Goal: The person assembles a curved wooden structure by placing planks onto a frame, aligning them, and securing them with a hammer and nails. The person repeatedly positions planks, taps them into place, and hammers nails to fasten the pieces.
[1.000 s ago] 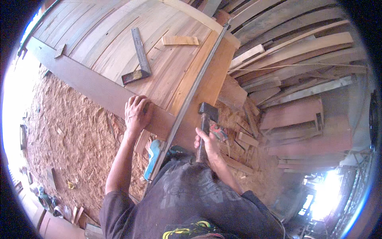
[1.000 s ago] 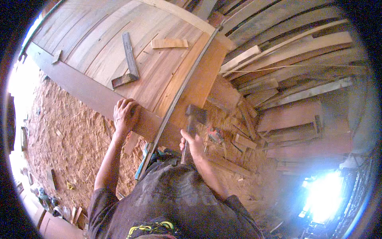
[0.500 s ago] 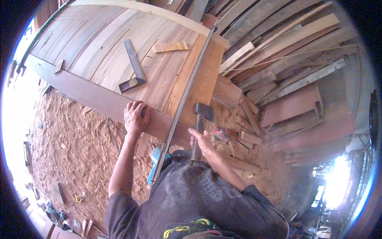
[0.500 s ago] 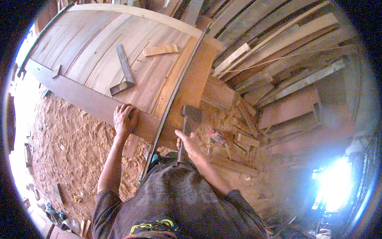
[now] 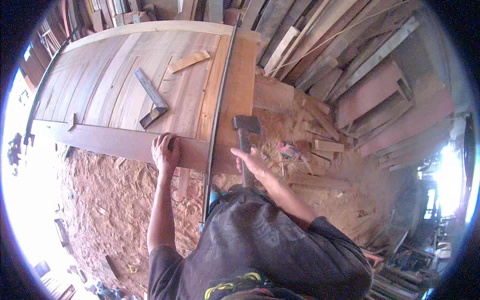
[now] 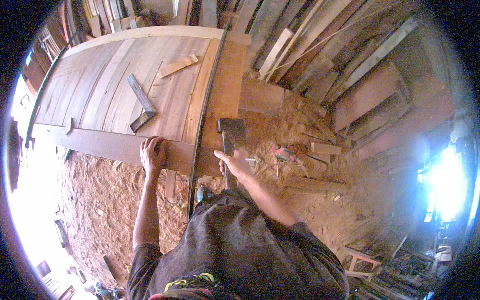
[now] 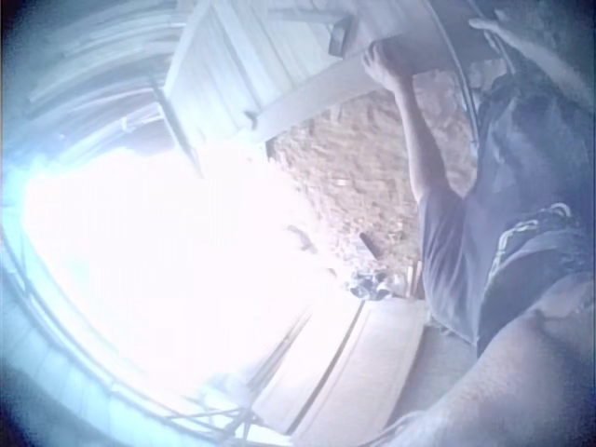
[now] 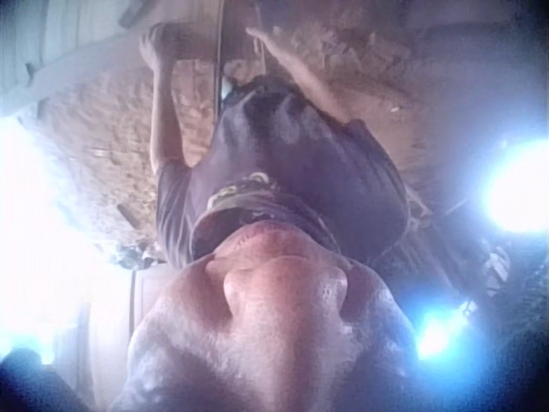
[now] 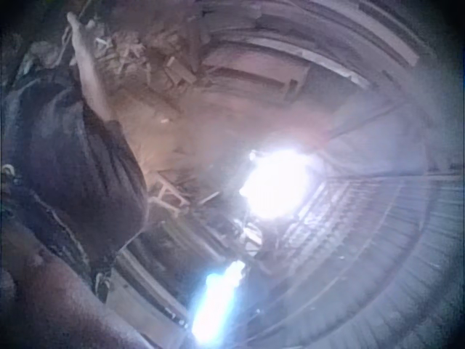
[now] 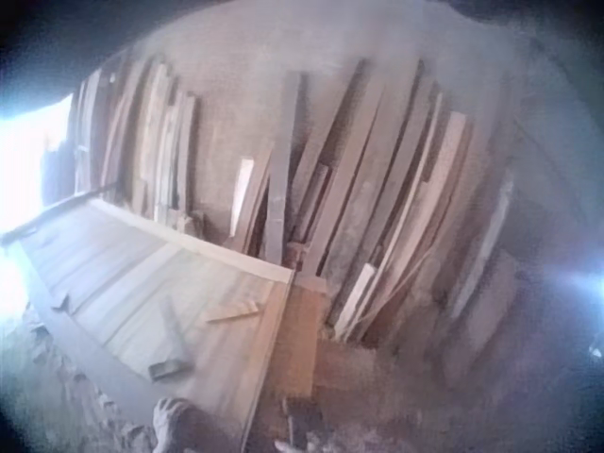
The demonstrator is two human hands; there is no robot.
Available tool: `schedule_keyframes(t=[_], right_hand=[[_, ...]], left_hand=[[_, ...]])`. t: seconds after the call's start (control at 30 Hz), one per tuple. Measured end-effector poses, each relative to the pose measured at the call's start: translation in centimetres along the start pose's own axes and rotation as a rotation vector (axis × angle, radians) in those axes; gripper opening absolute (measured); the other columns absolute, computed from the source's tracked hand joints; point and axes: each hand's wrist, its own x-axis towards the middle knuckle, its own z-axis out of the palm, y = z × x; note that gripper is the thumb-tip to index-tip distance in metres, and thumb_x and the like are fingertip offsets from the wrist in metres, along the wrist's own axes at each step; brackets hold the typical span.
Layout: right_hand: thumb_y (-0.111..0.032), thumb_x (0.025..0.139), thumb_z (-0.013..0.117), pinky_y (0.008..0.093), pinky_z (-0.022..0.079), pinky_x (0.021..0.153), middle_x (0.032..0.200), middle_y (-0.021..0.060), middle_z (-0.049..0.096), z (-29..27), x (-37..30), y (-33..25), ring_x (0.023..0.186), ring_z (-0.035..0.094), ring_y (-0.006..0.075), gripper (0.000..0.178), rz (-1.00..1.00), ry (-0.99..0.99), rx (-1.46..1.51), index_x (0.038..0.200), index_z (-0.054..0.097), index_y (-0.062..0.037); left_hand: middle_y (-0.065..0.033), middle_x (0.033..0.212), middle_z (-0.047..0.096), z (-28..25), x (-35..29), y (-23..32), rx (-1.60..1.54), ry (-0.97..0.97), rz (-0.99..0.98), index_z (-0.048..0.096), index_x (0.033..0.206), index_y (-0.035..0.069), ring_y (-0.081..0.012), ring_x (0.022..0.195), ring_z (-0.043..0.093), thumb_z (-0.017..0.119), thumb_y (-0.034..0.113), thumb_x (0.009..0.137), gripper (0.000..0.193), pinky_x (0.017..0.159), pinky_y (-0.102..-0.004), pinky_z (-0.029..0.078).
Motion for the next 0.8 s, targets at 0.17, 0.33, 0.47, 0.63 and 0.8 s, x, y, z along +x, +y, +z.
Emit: schedule_keyframes(t=[0.17,0.33,0.47,0.63,0.8], right_hand=[[-0.040,0.086,0.084,0.0276,0.051,0.051,0.067,0.0018,0.064,-1.7,-0.8,-1.2,0.054,0.062,0.0114,0.038,0.066,-0.026,-0.072,0.085,0.062,-0.0094],[-0.038,0.087,0.083,0.0309,0.050,0.055,0.065,0.0003,0.063,-7.6,-5.3,3.4,0.055,0.060,0.0128,0.032,0.130,0.049,0.224,0.085,0.067,-0.0104],[-0.040,0.090,0.079,0.0329,0.048,0.052,0.065,0.0004,0.059,-13.5,-8.7,9.0,0.053,0.058,0.0146,0.033,0.178,0.347,0.275,0.086,0.064,-0.0107],[-0.048,0.092,0.074,0.0323,0.045,0.052,0.065,0.0018,0.059,-14.7,-13.6,12.1,0.052,0.055,0.0162,0.041,0.312,0.523,0.246,0.077,0.062,-0.0117],[-0.047,0.092,0.074,0.0299,0.043,0.058,0.067,0.0011,0.060,-17.8,-11.7,19.3,0.058,0.056,0.0144,0.042,0.354,0.407,0.142,0.071,0.060,-0.0133]], left_hand=[[-0.0117,0.107,0.071,0.5,0.0,-1.4,0.078,0.004,0.007,0.073,0.099,0.007,-0.0353,0.105,0.063,0.071,0.022,0.092,0.017,0.096,-0.0456,0.048],[-0.0120,0.111,0.073,-0.4,-0.2,-1.9,0.043,-0.045,0.082,0.075,0.104,0.007,-0.0336,0.108,0.064,0.069,0.021,0.095,0.018,0.100,-0.0438,0.047],[-0.0095,0.111,0.073,-0.3,0.0,-0.6,0.091,-0.029,0.047,0.075,0.105,0.010,-0.0327,0.108,0.064,0.070,0.023,0.095,0.018,0.099,-0.0432,0.048],[-0.0087,0.111,0.074,-0.4,0.0,-1.1,0.068,-0.066,0.008,0.076,0.107,0.010,-0.0314,0.108,0.065,0.072,0.020,0.094,0.017,0.098,-0.0417,0.049],[-0.0069,0.107,0.075,-1.4,-1.9,-0.3,-0.657,0.003,-0.421,0.075,0.110,0.003,-0.0192,0.098,0.069,0.073,0.018,0.096,0.020,0.091,-0.0337,0.053]])
